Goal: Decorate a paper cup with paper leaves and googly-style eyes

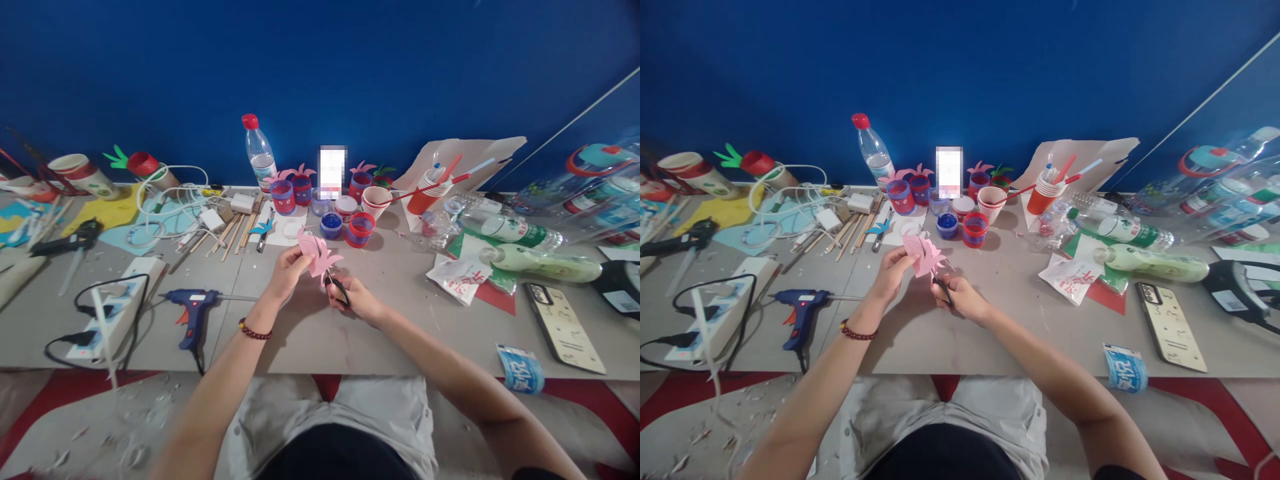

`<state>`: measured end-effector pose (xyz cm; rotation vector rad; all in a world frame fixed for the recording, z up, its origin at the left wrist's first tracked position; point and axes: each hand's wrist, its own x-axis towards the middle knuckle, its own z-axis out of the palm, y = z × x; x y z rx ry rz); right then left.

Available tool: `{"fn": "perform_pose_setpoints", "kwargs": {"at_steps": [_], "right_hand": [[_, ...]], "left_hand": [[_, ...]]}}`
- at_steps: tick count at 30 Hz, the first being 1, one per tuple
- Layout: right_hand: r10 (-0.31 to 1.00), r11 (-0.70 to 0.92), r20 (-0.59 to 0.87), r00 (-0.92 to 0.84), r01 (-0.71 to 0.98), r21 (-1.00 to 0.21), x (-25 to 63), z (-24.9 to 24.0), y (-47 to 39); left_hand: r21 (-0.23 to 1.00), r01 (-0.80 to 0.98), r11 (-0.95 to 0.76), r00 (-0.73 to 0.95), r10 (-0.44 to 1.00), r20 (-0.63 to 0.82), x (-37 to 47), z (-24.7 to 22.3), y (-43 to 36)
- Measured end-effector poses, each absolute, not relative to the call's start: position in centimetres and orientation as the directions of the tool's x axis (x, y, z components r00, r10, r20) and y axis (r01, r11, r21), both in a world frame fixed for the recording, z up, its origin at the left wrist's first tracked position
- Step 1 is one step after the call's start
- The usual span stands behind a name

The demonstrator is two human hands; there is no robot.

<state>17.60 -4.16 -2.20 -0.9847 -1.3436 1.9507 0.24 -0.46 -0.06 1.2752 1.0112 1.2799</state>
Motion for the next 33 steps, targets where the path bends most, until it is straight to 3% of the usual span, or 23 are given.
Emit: {"fn": "perform_pose_setpoints", "kwargs": {"at_steps": [20,33], "right_hand": [[0.804,-0.346,-0.254,-0.538,-0.075,-0.935,17.39,-2.12,-4.21],[0.781,-0.376,-0.275,-0.56,-0.072,-0.924,17.37,-2.0,-4.16]], "left_hand": [[0.99,-0.091,-0.111,0.044,0.992,0.116,-0.44,-0.26,-0.09],[0.989,-0.06,-0.136,0.113,0.983,0.142,0.02,0.11,-0.5]]}}
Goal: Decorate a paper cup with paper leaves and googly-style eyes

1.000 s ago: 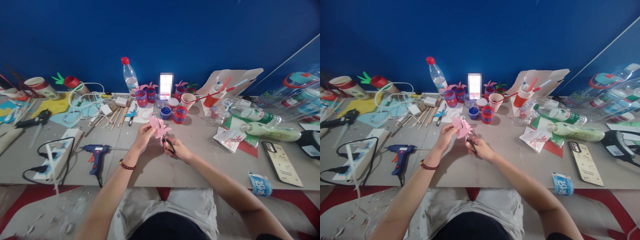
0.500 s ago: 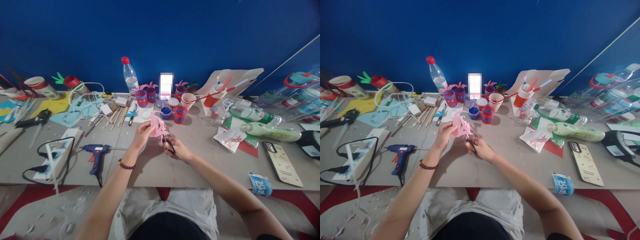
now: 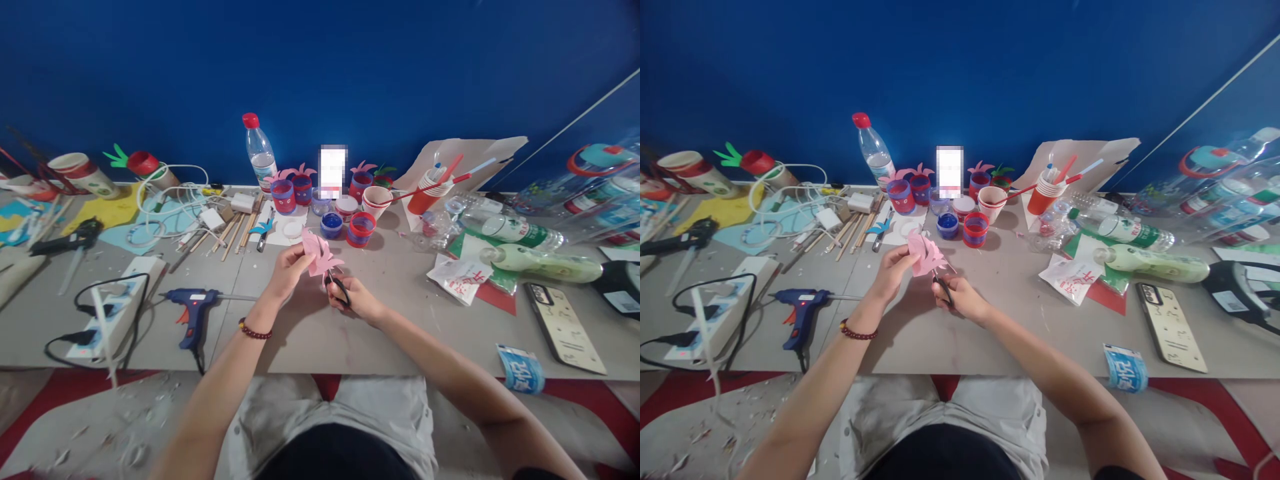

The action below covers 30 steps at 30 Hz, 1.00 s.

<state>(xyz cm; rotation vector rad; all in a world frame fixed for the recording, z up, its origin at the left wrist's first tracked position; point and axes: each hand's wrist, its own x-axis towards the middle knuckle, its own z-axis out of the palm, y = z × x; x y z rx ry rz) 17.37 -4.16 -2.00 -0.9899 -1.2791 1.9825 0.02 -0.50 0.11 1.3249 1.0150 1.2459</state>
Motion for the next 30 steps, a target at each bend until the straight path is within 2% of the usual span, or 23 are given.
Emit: {"fn": "perform_pose_setpoints", "kwargs": {"at_steps": [30], "right_hand": [[0.79,-0.387,-0.288,-0.541,-0.077,-0.919,17.29,-1.71,-4.22]], "left_hand": [[0.99,-0.074,-0.122,0.074,0.989,0.127,-0.26,-0.39,-0.22]]}}
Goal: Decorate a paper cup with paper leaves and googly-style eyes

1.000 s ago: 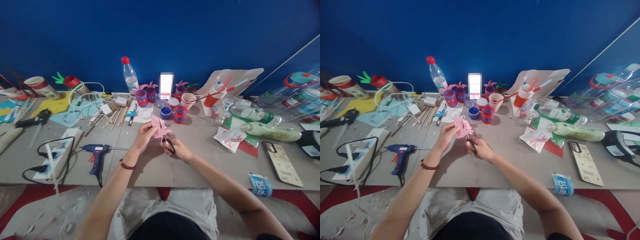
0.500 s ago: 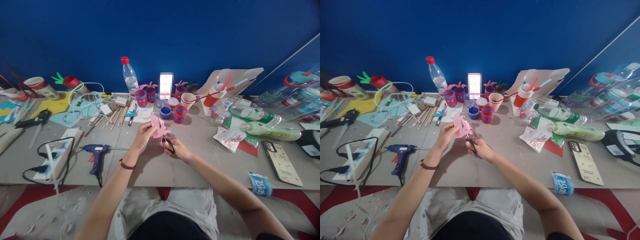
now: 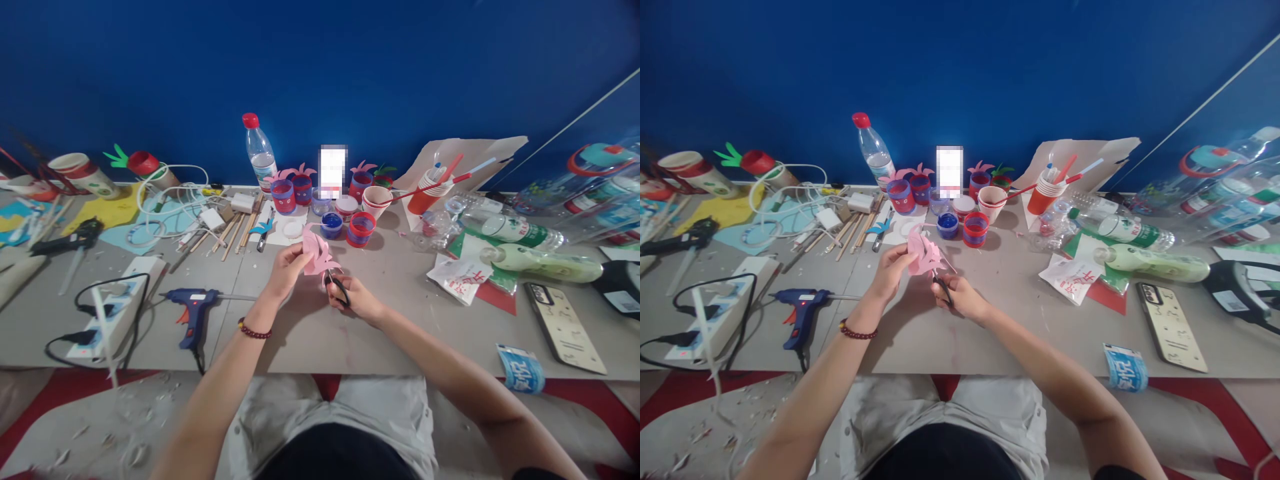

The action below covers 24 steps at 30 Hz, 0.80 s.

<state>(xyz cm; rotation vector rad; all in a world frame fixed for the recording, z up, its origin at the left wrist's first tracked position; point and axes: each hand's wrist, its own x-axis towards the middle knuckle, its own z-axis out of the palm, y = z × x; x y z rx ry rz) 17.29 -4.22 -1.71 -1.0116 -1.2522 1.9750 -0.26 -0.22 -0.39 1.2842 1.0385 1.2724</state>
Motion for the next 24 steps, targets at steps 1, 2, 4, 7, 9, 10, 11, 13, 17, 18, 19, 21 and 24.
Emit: {"fn": "perform_pose_setpoints", "kwargs": {"at_steps": [1,2,4,7,9,10,11,13,17,18,19,21,24], "right_hand": [[0.791,-0.386,-0.287,-0.54,-0.076,-0.919,17.31,-1.73,-4.23],[0.792,-0.386,-0.286,-0.54,-0.078,-0.919,17.33,-1.75,-4.23],[0.792,-0.389,-0.285,-0.54,-0.086,-0.917,17.37,-1.82,-4.23],[0.79,-0.393,-0.288,-0.541,-0.085,-0.916,17.39,-1.9,-4.24],[0.789,-0.391,-0.292,-0.541,-0.074,-0.918,17.36,-1.91,-4.25],[0.79,-0.386,-0.291,-0.539,-0.07,-0.92,17.33,-1.88,-4.25],[0.791,-0.383,-0.289,-0.539,-0.069,-0.921,17.3,-1.84,-4.26],[0.792,-0.382,-0.286,-0.539,-0.073,-0.921,17.23,-1.75,-4.26],[0.786,-0.393,-0.288,-0.547,-0.083,-0.916,17.19,-1.73,-4.24],[0.785,-0.393,-0.287,-0.549,-0.085,-0.916,17.21,-1.77,-4.22],[0.784,-0.392,-0.284,-0.551,-0.086,-0.916,17.23,-1.82,-4.2],[0.783,-0.383,-0.277,-0.557,-0.081,-0.92,17.27,-1.91,-4.18],[0.783,-0.368,-0.272,-0.559,-0.065,-0.928,17.3,-1.93,-4.18]], "left_hand": [[0.989,-0.074,-0.126,0.075,0.989,0.131,-0.27,-0.39,-0.22],[0.989,-0.074,-0.129,0.076,0.988,0.135,-0.28,-0.35,-0.23],[0.989,-0.073,-0.132,0.081,0.987,0.138,-0.27,-0.22,-0.28],[0.988,-0.079,-0.13,0.088,0.987,0.137,-0.21,0.01,-0.35],[0.989,-0.081,-0.126,0.089,0.987,0.133,-0.16,0.06,-0.36],[0.989,-0.084,-0.123,0.088,0.987,0.131,-0.13,0.05,-0.36],[0.989,-0.087,-0.122,0.088,0.988,0.13,-0.1,0.01,-0.35],[0.988,-0.089,-0.124,0.086,0.988,0.132,-0.04,-0.11,-0.33],[0.989,-0.083,-0.122,0.091,0.987,0.13,0.03,-0.2,-0.38],[0.989,-0.084,-0.119,0.094,0.987,0.127,0.04,-0.16,-0.42],[0.99,-0.085,-0.116,0.098,0.987,0.124,0.05,-0.1,-0.45],[0.99,-0.086,-0.116,0.106,0.986,0.125,0.07,0.05,-0.52],[0.989,-0.082,-0.125,0.116,0.984,0.134,0.12,0.17,-0.55]]}}
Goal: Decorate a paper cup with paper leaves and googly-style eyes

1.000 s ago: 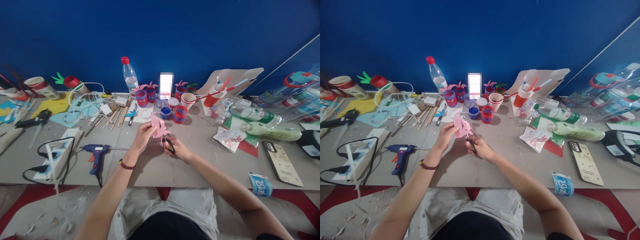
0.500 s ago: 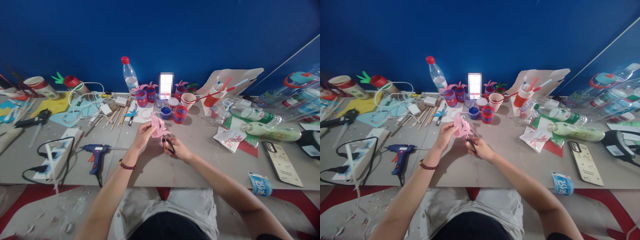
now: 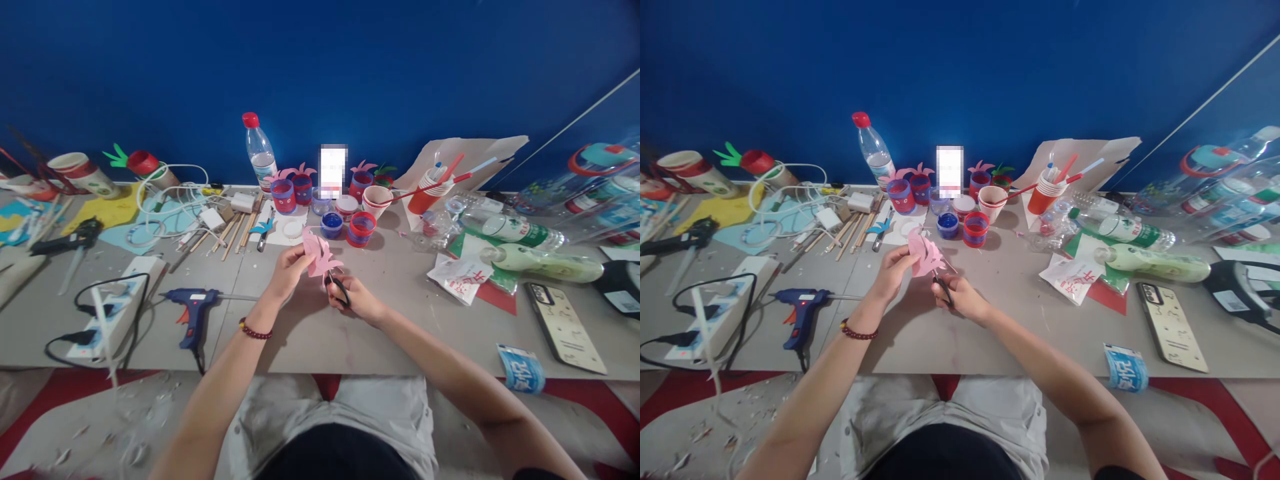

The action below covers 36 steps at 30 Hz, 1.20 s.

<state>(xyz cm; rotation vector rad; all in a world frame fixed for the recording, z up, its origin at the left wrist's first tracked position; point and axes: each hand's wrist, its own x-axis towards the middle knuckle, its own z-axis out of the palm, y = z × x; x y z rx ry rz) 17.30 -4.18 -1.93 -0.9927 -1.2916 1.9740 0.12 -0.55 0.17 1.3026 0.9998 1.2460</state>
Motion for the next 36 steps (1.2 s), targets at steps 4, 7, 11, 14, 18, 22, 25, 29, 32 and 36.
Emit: {"fn": "perform_pose_setpoints", "kwargs": {"at_steps": [4,7,11,14,18,22,25,29,32,36], "right_hand": [[0.783,-0.368,-0.277,-0.556,-0.056,-0.928,17.31,-1.9,-4.25],[0.786,-0.365,-0.28,-0.551,-0.049,-0.93,17.31,-1.96,-4.26],[0.785,-0.365,-0.28,-0.553,-0.049,-0.93,17.3,-2.06,-4.25],[0.785,-0.368,-0.287,-0.549,-0.042,-0.929,17.33,-2.14,-4.24],[0.788,-0.359,-0.282,-0.548,-0.036,-0.933,17.41,-2.27,-4.19],[0.785,-0.343,-0.269,-0.559,-0.029,-0.939,17.47,-2.28,-4.13],[0.785,-0.339,-0.266,-0.559,-0.028,-0.941,17.46,-2.09,-4.14],[0.787,-0.36,-0.274,-0.554,-0.051,-0.932,17.39,-1.78,-4.2],[0.793,-0.363,-0.269,-0.547,-0.07,-0.929,17.35,-1.73,-4.23],[0.795,-0.359,-0.263,-0.546,-0.074,-0.93,17.35,-1.85,-4.21]], "left_hand": [[0.989,-0.056,-0.14,0.116,0.982,0.146,0.16,0.06,-0.53],[0.989,-0.042,-0.139,0.124,0.982,0.144,0.19,-0.08,-0.53],[0.99,-0.039,-0.139,0.127,0.982,0.143,0.24,-0.22,-0.5],[0.99,-0.037,-0.135,0.124,0.983,0.138,0.23,-0.3,-0.46],[0.991,-0.046,-0.125,0.112,0.985,0.129,0.19,-0.25,-0.46],[0.991,-0.07,-0.114,0.109,0.987,0.121,0.14,-0.19,-0.46],[0.992,-0.076,-0.105,0.106,0.988,0.113,0.02,-0.24,-0.4],[0.991,-0.076,-0.107,0.101,0.988,0.115,-0.19,-0.24,-0.32],[0.99,-0.074,-0.117,0.103,0.987,0.124,-0.29,-0.19,-0.3],[0.99,-0.08,-0.113,0.097,0.988,0.121,-0.33,-0.17,-0.32]]}}
